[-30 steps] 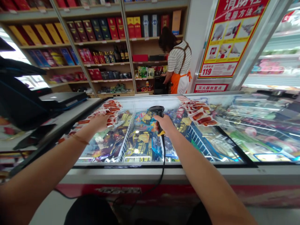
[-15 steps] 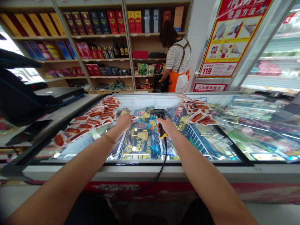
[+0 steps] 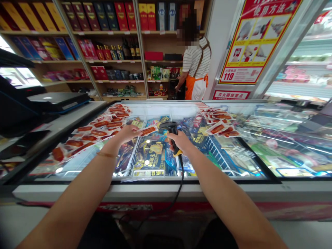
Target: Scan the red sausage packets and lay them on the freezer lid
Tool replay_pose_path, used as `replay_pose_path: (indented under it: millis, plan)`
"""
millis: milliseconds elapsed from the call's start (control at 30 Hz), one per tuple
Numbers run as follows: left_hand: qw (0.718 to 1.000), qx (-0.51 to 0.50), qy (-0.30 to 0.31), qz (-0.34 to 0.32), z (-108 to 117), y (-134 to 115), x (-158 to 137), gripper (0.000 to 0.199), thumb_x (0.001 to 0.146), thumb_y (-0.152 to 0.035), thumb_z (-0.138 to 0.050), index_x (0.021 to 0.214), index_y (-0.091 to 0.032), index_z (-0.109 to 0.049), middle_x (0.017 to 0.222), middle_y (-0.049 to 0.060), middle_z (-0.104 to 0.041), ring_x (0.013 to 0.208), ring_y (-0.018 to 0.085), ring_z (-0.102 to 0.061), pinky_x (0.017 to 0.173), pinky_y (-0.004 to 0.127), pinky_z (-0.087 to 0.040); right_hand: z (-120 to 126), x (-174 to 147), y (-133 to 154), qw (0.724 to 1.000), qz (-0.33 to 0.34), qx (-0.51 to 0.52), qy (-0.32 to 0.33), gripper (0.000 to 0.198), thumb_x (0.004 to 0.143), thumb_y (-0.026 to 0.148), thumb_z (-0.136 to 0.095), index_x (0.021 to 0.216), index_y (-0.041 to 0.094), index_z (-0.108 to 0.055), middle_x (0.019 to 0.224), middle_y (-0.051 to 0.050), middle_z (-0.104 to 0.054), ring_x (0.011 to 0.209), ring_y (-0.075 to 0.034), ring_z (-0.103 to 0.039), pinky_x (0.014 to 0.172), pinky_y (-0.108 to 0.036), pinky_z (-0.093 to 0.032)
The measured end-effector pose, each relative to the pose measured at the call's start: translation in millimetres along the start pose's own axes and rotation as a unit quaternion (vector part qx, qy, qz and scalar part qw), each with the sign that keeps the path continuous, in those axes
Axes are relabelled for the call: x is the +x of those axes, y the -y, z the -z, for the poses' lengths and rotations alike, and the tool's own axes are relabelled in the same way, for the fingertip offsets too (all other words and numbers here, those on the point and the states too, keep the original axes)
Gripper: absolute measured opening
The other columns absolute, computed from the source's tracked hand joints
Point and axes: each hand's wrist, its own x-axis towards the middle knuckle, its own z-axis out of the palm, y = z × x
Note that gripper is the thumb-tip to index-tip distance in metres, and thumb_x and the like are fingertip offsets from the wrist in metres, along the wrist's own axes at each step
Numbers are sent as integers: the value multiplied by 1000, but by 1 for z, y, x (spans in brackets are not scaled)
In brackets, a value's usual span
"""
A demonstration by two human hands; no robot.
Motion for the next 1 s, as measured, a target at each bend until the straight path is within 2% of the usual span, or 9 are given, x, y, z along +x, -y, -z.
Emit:
replay_pose_path:
  millis: [133,233,367,467,767,1000]
  plan:
    - [997,-60,-28,-28,-8,1,5,20,68,-37,-71,75,-19,-65,73,5,-69,73,22,-66,71,32,-52,-4,-3,0,1000,10,-7,6,23,78,33,-69,76,20,-50,49,3,-55,34,-13,-51,33,-23,-38]
    - [991,-118,-60,-9,-17,0,9,13,74,-32,-64,76,-20,-62,71,3,-67,72,20,-65,71,32,-54,-6,-6,1,1000,9,-18,8,21,79,31,-67,77,20,-50,50,3,-55,34,-13,-50,33,-23,-39]
    - [965,-251,-79,21,-25,-5,10,11,79,-28,-57,85,-19,-58,75,2,-65,66,17,-63,63,32,-55,-8,-10,0,999,25,-24,27,22,78,33,-67,79,20,-50,50,4,-55,35,-12,-51,34,-23,-40]
    - [949,-305,-87,-1,-27,-9,9,11,80,-28,-57,87,-20,-56,73,0,-64,66,16,-63,60,30,-56,-10,-14,0,997,53,-45,41,25,76,35,-69,84,21,-50,52,5,-56,35,-12,-51,35,-23,-41]
    - [937,-312,-151,-51,-25,-8,11,14,81,-33,-54,88,-21,-55,66,-2,-64,61,13,-63,61,24,-52,-17,-27,5,988,85,-107,70,27,77,37,-68,90,21,-53,56,5,-57,38,-11,-52,37,-22,-43]
    - [937,-311,-152,-49,-23,-10,10,16,80,-33,-54,89,-21,-54,67,-2,-64,62,14,-63,60,24,-51,-16,-28,5,984,92,-123,93,26,79,38,-65,90,20,-51,57,5,-57,40,-12,-54,39,-22,-44]
